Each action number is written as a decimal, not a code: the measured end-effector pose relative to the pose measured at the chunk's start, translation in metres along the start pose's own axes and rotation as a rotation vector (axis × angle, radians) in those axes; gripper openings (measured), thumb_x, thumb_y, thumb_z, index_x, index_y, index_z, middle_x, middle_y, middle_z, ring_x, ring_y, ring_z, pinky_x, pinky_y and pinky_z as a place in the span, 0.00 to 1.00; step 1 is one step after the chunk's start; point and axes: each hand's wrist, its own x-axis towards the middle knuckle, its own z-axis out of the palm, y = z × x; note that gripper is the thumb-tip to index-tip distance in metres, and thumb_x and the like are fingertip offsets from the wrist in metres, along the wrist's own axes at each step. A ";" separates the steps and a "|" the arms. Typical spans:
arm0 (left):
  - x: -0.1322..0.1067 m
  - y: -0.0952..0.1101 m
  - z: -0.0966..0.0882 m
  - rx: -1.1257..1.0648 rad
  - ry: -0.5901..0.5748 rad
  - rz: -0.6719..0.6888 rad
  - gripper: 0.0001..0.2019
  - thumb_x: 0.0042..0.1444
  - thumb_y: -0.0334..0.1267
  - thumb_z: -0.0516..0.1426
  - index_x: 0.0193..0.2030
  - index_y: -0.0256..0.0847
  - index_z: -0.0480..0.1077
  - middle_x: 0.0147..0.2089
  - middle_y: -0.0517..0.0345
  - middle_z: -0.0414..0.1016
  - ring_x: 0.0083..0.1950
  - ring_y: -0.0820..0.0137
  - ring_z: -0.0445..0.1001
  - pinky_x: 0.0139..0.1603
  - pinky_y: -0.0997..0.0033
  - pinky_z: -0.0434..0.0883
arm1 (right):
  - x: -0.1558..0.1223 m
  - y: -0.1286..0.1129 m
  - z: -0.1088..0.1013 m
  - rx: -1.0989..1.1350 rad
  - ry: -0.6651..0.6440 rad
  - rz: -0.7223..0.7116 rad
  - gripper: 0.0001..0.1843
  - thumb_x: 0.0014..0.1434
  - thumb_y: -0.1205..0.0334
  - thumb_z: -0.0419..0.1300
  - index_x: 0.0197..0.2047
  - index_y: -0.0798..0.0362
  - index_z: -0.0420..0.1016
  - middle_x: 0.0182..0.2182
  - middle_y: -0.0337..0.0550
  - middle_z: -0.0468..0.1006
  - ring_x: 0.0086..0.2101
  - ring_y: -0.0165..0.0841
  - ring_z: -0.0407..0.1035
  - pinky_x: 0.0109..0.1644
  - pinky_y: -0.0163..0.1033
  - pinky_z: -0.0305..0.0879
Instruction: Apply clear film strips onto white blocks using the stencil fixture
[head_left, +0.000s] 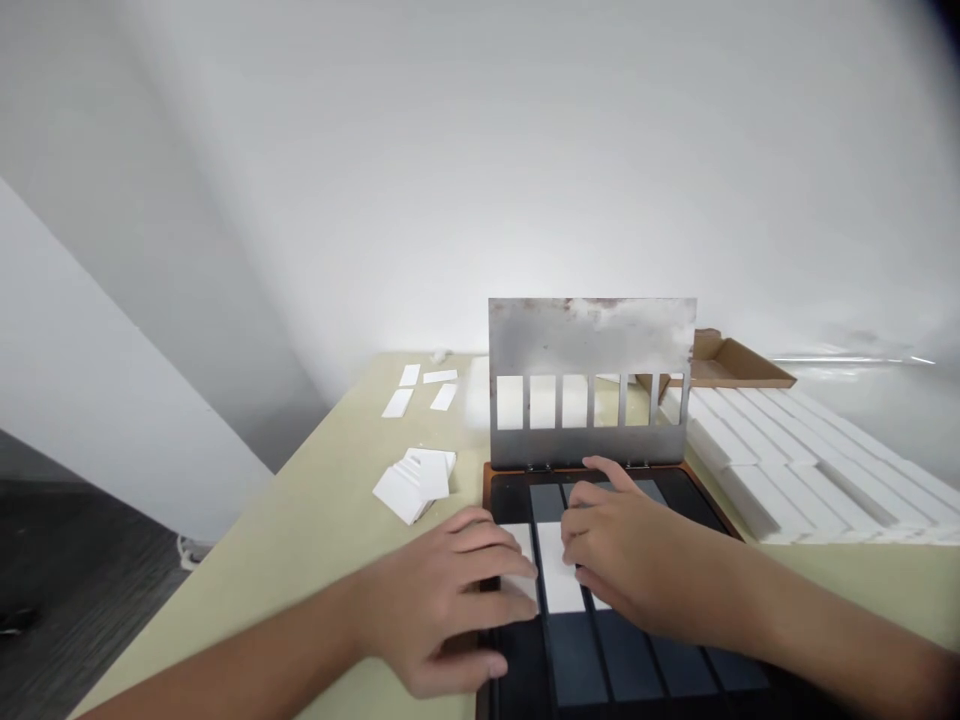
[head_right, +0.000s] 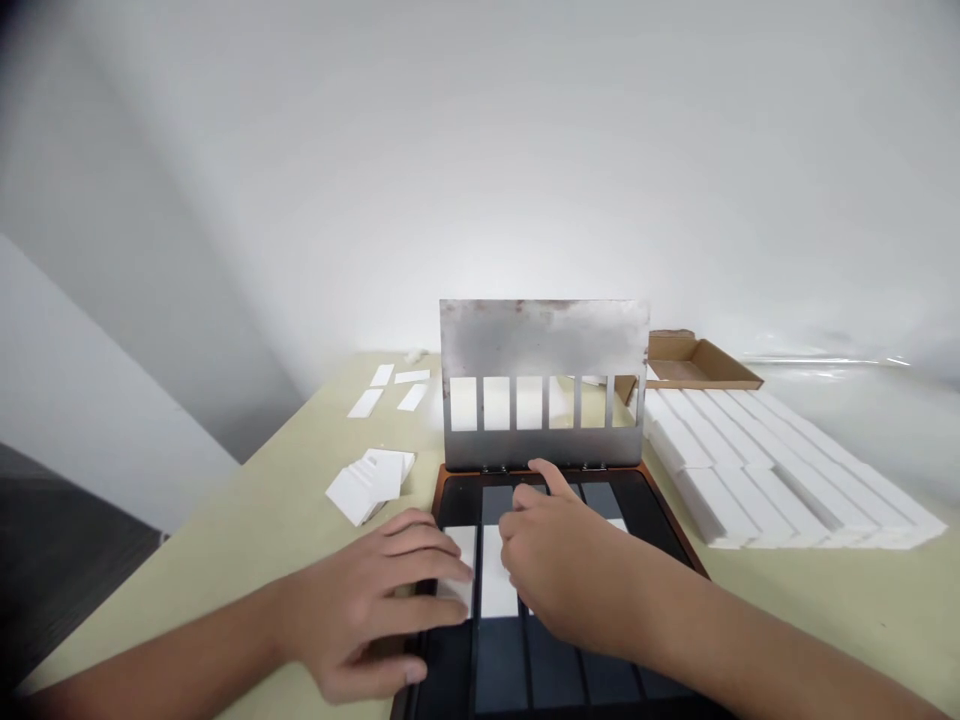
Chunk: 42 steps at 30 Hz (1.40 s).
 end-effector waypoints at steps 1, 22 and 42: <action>0.001 0.001 -0.001 0.021 -0.013 -0.002 0.21 0.69 0.48 0.57 0.63 0.42 0.70 0.59 0.43 0.80 0.57 0.51 0.77 0.61 0.47 0.68 | 0.000 0.000 0.001 -0.017 0.004 -0.013 0.07 0.62 0.72 0.65 0.35 0.51 0.82 0.31 0.41 0.80 0.41 0.41 0.70 0.73 0.65 0.46; 0.004 0.002 -0.003 0.041 -0.180 -0.047 0.32 0.72 0.60 0.50 0.74 0.41 0.62 0.67 0.39 0.73 0.66 0.46 0.68 0.67 0.43 0.58 | 0.010 -0.011 0.016 -0.149 -0.087 0.010 0.42 0.47 0.24 0.71 0.41 0.60 0.86 0.40 0.55 0.85 0.45 0.49 0.73 0.74 0.68 0.41; 0.006 0.005 0.001 -0.037 -0.151 0.014 0.29 0.68 0.61 0.57 0.67 0.45 0.70 0.54 0.43 0.75 0.49 0.53 0.72 0.54 0.50 0.66 | 0.003 -0.008 0.008 -0.199 0.033 -0.072 0.16 0.65 0.51 0.66 0.32 0.53 0.83 0.32 0.48 0.82 0.40 0.43 0.69 0.73 0.65 0.42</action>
